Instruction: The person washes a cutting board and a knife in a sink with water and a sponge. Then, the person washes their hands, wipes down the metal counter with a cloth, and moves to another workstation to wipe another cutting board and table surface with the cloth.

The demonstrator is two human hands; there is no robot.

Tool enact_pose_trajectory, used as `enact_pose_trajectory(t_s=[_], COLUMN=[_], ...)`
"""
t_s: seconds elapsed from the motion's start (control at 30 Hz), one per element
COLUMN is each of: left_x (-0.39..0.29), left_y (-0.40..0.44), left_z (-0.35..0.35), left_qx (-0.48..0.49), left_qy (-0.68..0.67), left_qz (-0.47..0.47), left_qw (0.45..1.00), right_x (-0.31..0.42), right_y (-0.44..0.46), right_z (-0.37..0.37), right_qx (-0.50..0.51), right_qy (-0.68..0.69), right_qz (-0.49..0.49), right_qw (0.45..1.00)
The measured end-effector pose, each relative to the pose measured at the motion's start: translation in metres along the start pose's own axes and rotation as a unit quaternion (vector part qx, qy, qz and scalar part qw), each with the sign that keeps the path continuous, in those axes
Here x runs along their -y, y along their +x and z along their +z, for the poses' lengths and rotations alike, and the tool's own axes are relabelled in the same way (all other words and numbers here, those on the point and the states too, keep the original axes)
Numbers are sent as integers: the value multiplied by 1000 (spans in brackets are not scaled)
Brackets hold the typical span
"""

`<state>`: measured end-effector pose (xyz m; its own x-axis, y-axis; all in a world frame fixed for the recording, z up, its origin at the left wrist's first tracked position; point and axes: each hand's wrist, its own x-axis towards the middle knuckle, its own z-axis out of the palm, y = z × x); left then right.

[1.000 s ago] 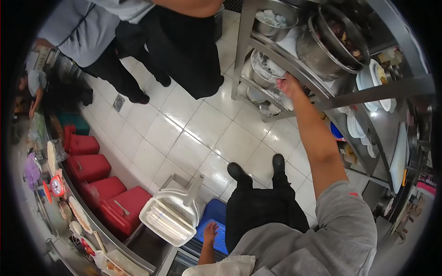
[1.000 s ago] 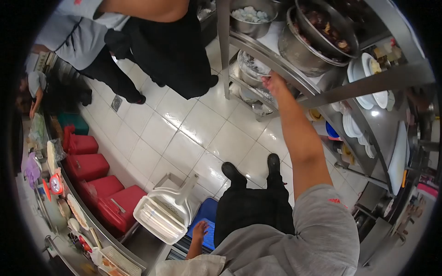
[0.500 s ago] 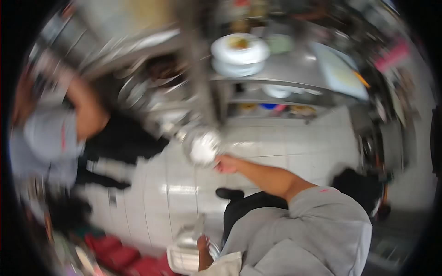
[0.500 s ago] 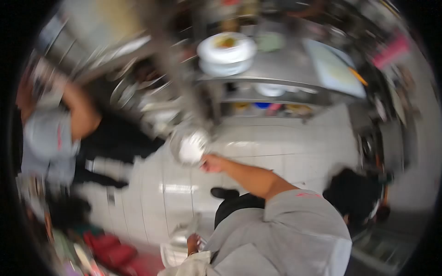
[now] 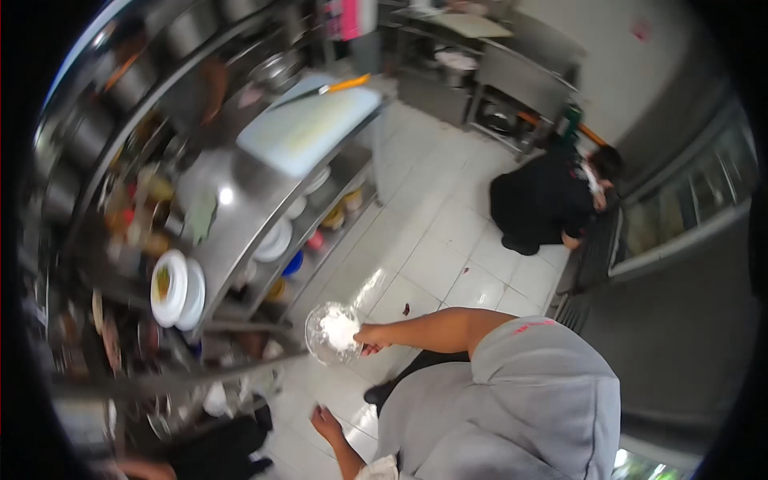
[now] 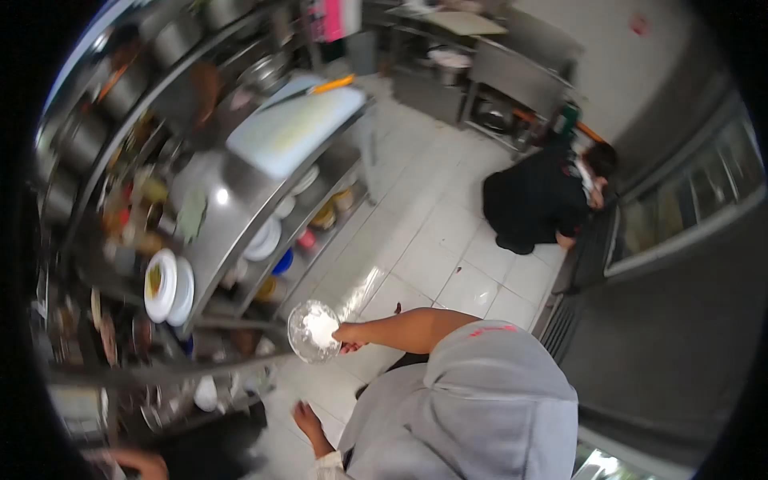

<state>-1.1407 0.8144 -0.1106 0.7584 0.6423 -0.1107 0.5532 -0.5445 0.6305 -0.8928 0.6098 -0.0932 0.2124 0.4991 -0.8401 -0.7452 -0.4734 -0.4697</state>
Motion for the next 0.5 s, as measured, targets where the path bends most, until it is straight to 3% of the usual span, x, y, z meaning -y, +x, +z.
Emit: enact_pose_trajectory(t_s=[0.1, 0.2, 0.37, 0.5], left_x=[-99, -99, -18, 72], left_y=[36, 68, 51, 74], left_z=[-1, -30, -48, -108], left_qx=[-89, -137, -155, -199], left_qy=[-42, -29, 15, 90], left_qz=[96, 179, 46, 8], left_qw=[991, 974, 987, 976], right_x=[17, 23, 9, 17], right_y=[-1, 39, 36, 82], right_z=[2, 64, 185, 304], right_qx=[21, 95, 162, 158], right_qy=[-81, -146, -189, -217], right_qz=[4, -5, 3, -9], right_qw=[996, 985, 969, 963])
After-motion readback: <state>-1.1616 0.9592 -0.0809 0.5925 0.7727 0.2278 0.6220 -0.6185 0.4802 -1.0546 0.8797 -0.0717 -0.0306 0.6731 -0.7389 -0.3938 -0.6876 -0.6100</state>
